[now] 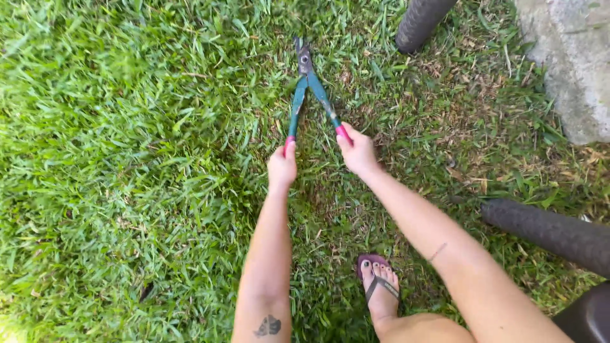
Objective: The person trims grass using shears, moving across the lawn and around a chair while repeatedly opening and closing the blades to cut the vegetation.
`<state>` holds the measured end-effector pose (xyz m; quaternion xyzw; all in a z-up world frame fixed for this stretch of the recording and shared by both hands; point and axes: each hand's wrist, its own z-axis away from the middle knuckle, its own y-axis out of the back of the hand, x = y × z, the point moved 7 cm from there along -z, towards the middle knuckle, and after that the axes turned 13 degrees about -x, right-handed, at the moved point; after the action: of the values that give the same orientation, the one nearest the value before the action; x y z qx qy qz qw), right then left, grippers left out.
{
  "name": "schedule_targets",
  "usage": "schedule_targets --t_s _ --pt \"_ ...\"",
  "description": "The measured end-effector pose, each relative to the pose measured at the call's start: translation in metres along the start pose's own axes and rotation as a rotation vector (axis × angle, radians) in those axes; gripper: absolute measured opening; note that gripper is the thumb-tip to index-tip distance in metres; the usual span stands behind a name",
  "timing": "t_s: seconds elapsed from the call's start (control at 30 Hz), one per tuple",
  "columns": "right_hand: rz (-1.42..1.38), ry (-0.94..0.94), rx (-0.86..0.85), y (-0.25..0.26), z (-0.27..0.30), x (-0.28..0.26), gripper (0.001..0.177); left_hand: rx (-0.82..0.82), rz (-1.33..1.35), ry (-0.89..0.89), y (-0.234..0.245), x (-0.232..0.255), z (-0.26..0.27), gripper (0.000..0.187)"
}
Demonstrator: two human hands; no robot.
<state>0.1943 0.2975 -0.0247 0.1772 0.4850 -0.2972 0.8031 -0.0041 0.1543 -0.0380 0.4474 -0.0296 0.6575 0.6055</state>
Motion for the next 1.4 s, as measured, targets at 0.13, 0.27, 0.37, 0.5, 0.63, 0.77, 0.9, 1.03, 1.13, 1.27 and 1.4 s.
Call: schedule_targets --t_s 0.13,0.27,0.37,0.5,0.63,0.77,0.9,1.03,1.13,1.27,1.4 --pt "0.141 -0.127 0.088 -0.005 0.005 -0.023 0.046 0.08 0.032 -0.091 -0.003 -0.028 -0.011 0.049" --pt "0.431 0.033 0.018 0.008 0.052 -0.047 0.051 -0.007 0.317 -0.099 -0.04 -0.06 0.037 0.051" --pt "0.427 -0.056 -0.069 0.029 0.075 -0.062 0.054 -0.044 0.524 -0.079 -0.067 -0.036 0.061 0.045" --pt "0.292 0.157 0.112 0.077 0.08 -0.008 0.048 -0.031 0.097 -0.236 -0.066 0.033 0.049 0.049" --pt "-0.193 0.025 0.264 0.081 0.065 0.033 0.05 -0.079 -0.04 -0.27 -0.058 0.049 0.002 0.052" --pt "0.035 0.033 0.169 0.022 0.042 0.032 0.047 -0.017 0.006 -0.16 -0.022 -0.005 0.032 0.056" --pt "0.44 -0.012 -0.208 -0.089 0.045 -0.017 0.038 0.194 0.389 0.018 -0.002 -0.131 0.085 0.052" --pt "0.849 -0.014 -0.547 -0.197 0.071 -0.062 0.037 0.357 1.102 -0.019 -0.025 -0.214 0.163 0.035" --pt "1.072 0.105 -0.731 -0.228 0.097 -0.089 0.035 0.509 1.31 0.055 -0.035 -0.182 0.217 0.036" --pt "0.932 0.145 -0.62 -0.182 0.119 -0.111 0.04 0.42 1.179 0.02 -0.024 -0.144 0.22 0.031" --pt "0.522 0.508 -0.075 -0.057 0.103 -0.046 0.046 0.242 0.691 -0.146 -0.022 -0.085 0.153 0.033"
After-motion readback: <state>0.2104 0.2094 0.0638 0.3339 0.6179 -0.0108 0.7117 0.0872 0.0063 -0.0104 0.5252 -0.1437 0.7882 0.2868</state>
